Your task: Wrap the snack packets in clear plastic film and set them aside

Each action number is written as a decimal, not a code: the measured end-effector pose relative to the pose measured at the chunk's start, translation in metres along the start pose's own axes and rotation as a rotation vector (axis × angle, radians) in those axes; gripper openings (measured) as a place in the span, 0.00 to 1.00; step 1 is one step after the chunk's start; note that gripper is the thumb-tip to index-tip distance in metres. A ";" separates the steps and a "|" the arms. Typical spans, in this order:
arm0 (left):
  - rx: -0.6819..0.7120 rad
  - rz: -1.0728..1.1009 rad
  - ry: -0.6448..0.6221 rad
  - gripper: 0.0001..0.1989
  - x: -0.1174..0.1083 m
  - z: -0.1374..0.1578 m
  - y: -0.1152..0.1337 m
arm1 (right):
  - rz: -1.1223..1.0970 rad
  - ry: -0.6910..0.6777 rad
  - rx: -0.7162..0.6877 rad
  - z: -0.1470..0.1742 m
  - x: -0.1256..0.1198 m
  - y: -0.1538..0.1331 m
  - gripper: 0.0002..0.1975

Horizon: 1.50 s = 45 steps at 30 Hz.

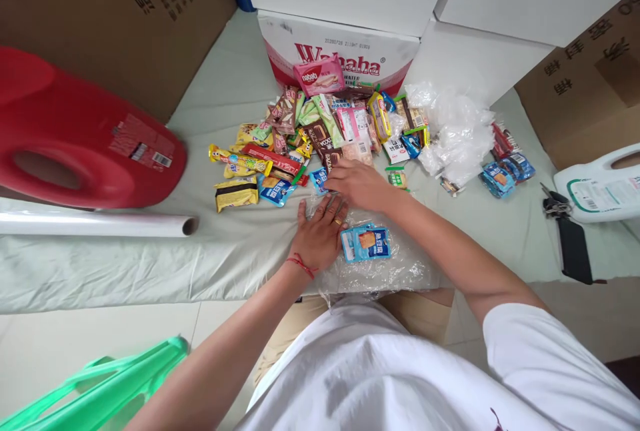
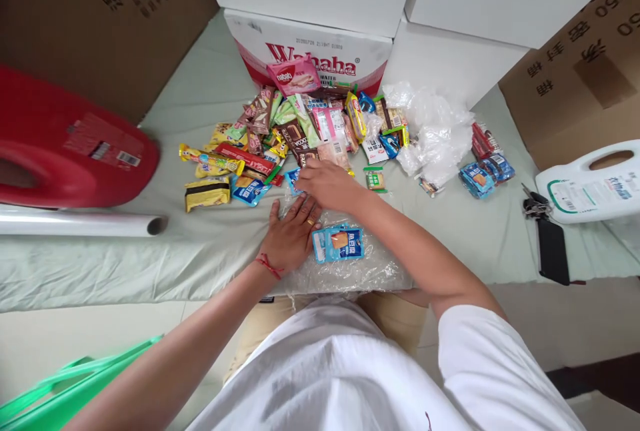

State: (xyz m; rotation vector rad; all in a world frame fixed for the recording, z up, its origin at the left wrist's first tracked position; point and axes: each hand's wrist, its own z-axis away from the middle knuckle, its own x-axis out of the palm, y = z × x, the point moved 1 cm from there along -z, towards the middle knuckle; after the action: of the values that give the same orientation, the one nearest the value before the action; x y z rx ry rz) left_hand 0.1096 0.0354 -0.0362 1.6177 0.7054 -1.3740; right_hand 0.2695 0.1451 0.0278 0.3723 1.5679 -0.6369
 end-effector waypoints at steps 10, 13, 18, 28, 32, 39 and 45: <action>0.006 0.024 0.008 0.28 -0.001 0.001 0.000 | 0.143 -0.197 0.216 -0.052 0.005 0.017 0.23; 0.006 0.024 0.017 0.28 -0.001 0.001 -0.001 | 0.028 -0.196 0.265 -0.048 -0.001 0.027 0.19; 0.022 0.034 0.030 0.28 0.000 0.001 -0.002 | -0.251 0.169 0.220 -0.007 -0.037 0.032 0.13; 0.014 0.052 0.069 0.27 0.000 0.001 -0.002 | -0.508 0.013 0.186 0.098 -0.015 -0.024 0.15; 0.006 0.043 0.069 0.28 -0.001 0.001 0.000 | -0.377 0.082 0.255 0.112 0.022 -0.049 0.25; -0.003 -0.001 0.030 0.28 -0.001 0.000 0.002 | -0.266 0.145 0.180 0.139 0.056 -0.065 0.37; -0.007 -0.037 0.018 0.29 -0.001 0.000 0.004 | -0.233 0.171 0.042 0.126 0.064 -0.074 0.33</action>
State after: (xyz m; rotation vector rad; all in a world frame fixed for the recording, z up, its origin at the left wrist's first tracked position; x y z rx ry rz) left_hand 0.1122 0.0336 -0.0341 1.6203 0.7533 -1.3833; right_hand 0.3202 0.0024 -0.0234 0.2832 1.7795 -0.8366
